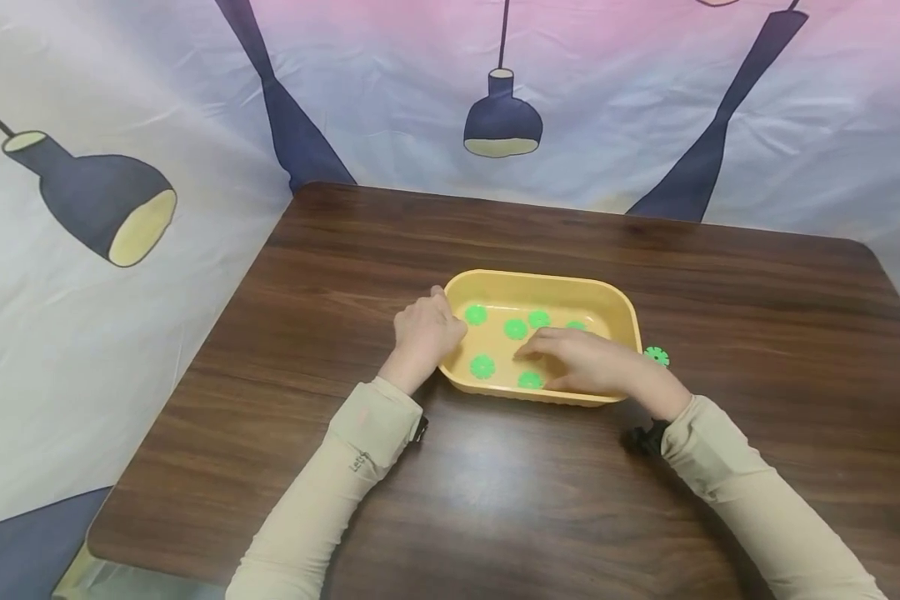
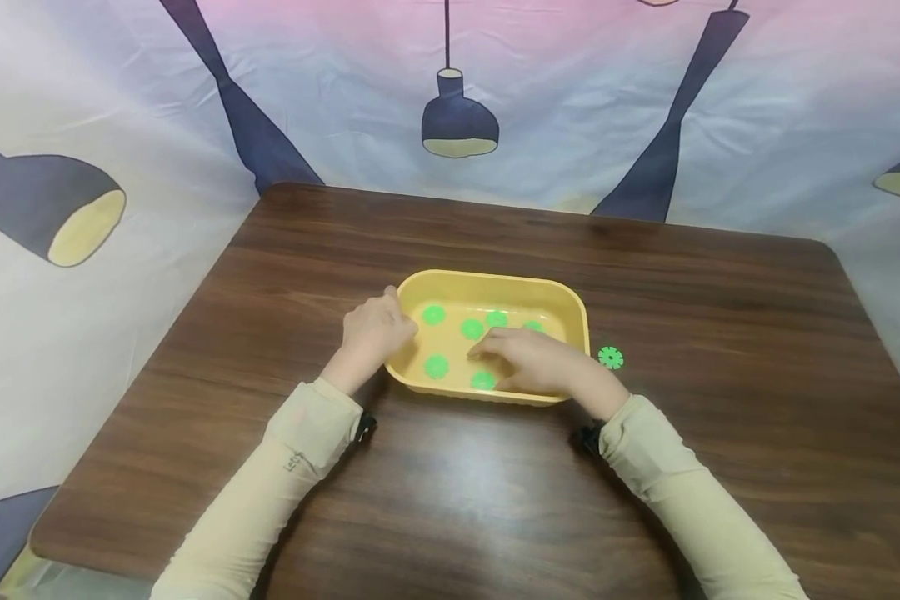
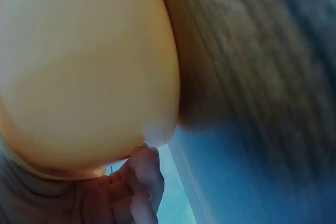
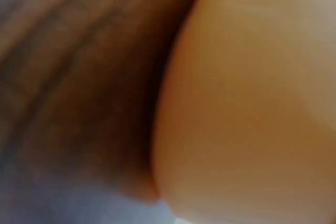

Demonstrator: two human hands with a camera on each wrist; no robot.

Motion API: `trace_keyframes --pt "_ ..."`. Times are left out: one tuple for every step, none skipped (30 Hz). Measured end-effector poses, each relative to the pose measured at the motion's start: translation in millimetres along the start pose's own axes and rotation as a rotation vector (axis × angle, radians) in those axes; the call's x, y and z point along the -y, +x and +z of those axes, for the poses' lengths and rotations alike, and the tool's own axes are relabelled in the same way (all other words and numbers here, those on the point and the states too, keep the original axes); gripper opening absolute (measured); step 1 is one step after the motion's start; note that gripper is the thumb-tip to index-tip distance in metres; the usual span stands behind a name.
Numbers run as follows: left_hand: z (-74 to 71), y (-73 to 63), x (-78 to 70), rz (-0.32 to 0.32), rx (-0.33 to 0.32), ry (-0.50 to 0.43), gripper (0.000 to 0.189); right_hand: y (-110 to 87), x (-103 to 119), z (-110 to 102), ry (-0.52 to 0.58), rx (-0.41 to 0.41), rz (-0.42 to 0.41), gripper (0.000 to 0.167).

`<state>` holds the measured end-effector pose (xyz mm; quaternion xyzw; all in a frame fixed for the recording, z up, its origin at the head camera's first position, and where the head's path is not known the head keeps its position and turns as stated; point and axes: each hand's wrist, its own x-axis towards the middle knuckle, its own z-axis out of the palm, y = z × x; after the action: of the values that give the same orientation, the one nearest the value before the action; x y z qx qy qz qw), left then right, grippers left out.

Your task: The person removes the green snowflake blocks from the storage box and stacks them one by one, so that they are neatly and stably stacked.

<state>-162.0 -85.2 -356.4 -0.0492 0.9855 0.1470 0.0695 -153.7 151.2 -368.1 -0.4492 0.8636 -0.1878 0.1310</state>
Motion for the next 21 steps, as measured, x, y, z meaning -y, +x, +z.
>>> trace_keyframes --pt "0.4 -0.4 0.2 0.001 -0.002 0.000 0.039 0.5 0.0 2.3 -0.004 -0.003 -0.001 0.046" --pt "0.7 -0.7 0.4 0.003 -0.006 -0.004 0.039 1.1 0.0 4.1 -0.005 -0.009 -0.001 0.044" --pt "1.0 -0.9 0.5 0.003 -0.014 -0.009 0.039 1.7 -0.2 5.8 -0.005 -0.019 -0.003 0.042" --pt "1.1 -1.2 0.7 0.003 -0.019 -0.013 0.039 2.3 -0.3 7.0 -0.005 -0.029 -0.007 0.040" --pt "1.4 -1.7 1.2 0.003 -0.024 -0.017 0.041 3.0 -0.5 8.0 -0.004 -0.033 -0.009 0.039" --pt "1.9 -2.4 2.0 0.001 -0.030 -0.024 0.042 3.8 -0.6 8.9 0.000 -0.035 -0.015 0.037" --pt "1.9 -2.2 1.2 0.004 -0.035 -0.028 0.042 3.7 -1.3 8.7 0.003 -0.037 -0.016 0.036" --pt "2.2 -2.2 0.6 0.007 -0.042 -0.034 0.043 3.6 -1.9 8.5 0.006 -0.036 -0.018 0.035" --pt "2.5 -2.5 0.2 0.013 -0.050 -0.040 0.045 3.6 -2.5 8.4 0.008 -0.035 -0.020 0.034" --pt "3.0 -3.0 -0.2 0.020 -0.057 -0.048 0.043 3.8 -2.9 8.3 0.013 -0.033 -0.022 0.034" --pt "3.5 -3.5 -0.4 0.030 -0.067 -0.054 0.041 3.9 -3.3 8.3 0.018 -0.030 -0.023 0.033" --pt "4.2 -3.9 -0.5 0.042 -0.078 -0.061 0.038 4.1 -3.5 8.3 0.024 -0.029 -0.025 0.033" --pt "4.6 -4.2 -0.7 0.053 -0.086 -0.069 0.034 4.1 -3.7 8.4 0.030 -0.028 -0.026 0.032" --pt "4.8 -4.5 -1.0 0.064 -0.096 -0.076 0.032 4.2 -3.8 8.5 0.035 -0.028 -0.029 0.031" --pt "5.0 -5.0 -1.2 0.072 -0.103 -0.084 0.028 4.4 -3.8 8.5 0.042 -0.027 -0.032 0.030" --pt "5.1 -5.1 -1.2 0.079 -0.108 -0.094 0.025 4.6 -3.9 8.8 0.048 -0.026 -0.034 0.029" --pt "5.4 -5.2 -1.2 0.084 -0.112 -0.101 0.024 4.8 -3.5 8.5 0.053 -0.024 -0.035 0.028" --pt "5.5 -5.2 -1.3 0.087 -0.115 -0.109 0.024 5.0 -3.5 8.6 0.054 -0.021 -0.037 0.026" --pt "5.6 -5.0 -1.3 0.090 -0.117 -0.117 0.023 5.2 -3.3 8.6 0.053 -0.020 -0.038 0.025" --pt "5.6 -4.9 -1.3 0.092 -0.118 -0.123 0.024 5.6 -3.3 8.7 0.050 -0.020 -0.041 0.024" --pt "5.7 -4.7 -1.1 0.094 -0.119 -0.129 0.024 5.9 -3.0 8.5 0.048 -0.019 -0.041 0.024"
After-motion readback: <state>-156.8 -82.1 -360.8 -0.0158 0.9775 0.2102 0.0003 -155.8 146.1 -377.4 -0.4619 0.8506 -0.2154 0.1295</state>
